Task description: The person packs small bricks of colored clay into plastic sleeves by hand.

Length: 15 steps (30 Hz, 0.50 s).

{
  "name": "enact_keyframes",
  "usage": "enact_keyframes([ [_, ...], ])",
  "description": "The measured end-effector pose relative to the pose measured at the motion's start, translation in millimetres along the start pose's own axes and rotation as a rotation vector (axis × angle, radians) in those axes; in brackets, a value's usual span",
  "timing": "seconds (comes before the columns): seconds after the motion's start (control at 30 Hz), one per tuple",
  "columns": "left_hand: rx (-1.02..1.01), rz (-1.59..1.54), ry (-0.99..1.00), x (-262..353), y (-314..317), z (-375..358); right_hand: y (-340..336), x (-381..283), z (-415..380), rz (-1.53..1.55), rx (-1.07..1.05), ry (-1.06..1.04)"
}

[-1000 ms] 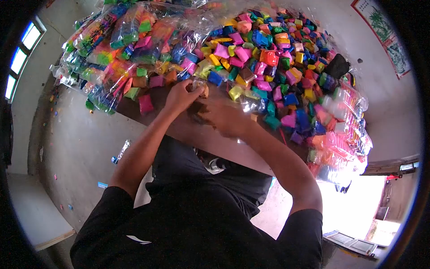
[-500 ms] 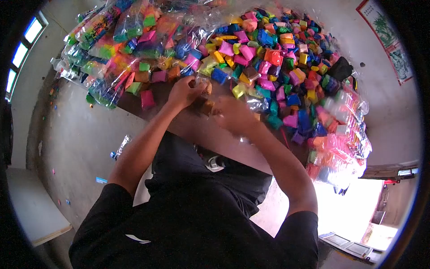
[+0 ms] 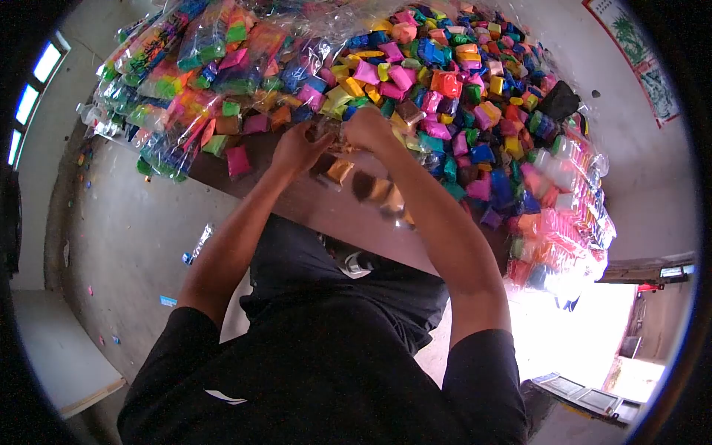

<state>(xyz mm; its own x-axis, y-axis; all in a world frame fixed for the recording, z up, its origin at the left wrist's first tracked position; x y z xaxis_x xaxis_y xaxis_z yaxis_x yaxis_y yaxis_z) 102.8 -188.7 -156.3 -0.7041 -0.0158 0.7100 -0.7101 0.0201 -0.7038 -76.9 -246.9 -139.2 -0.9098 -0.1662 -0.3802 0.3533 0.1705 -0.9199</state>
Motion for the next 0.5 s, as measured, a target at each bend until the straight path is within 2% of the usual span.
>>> enact_keyframes([
  [0.13,0.056,0.041,0.033,4,-4,-2,-10,-1,-14,0.12,0.089,0.059],
  [0.23,-0.066,0.021,0.013,-3,5,3,-1,5,-16,0.002,0.104,0.05],
  [0.33,-0.015,0.051,0.047,10,0,-1,-1,6,-21,0.043,0.158,0.053],
  [0.4,0.135,0.066,0.054,23,-8,-16,-3,6,-27,0.2,0.136,0.06],
  [0.43,0.134,0.067,0.054,21,-7,-18,-3,7,-29,0.202,0.135,0.061],
  [0.5,0.424,0.19,0.514,34,-14,-29,-8,5,-35,0.162,0.149,-0.039],
])
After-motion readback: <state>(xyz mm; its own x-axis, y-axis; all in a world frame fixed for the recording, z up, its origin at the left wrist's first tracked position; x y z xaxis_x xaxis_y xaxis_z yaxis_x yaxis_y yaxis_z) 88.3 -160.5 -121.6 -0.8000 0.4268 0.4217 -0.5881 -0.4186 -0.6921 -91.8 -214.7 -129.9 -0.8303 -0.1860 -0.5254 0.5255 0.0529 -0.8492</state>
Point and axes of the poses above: each hand's wrist, its own z-axis towards the middle knuckle, its own y-axis out of the palm, x = y × z, the point moved 4 cm from there along z, towards the middle knuckle
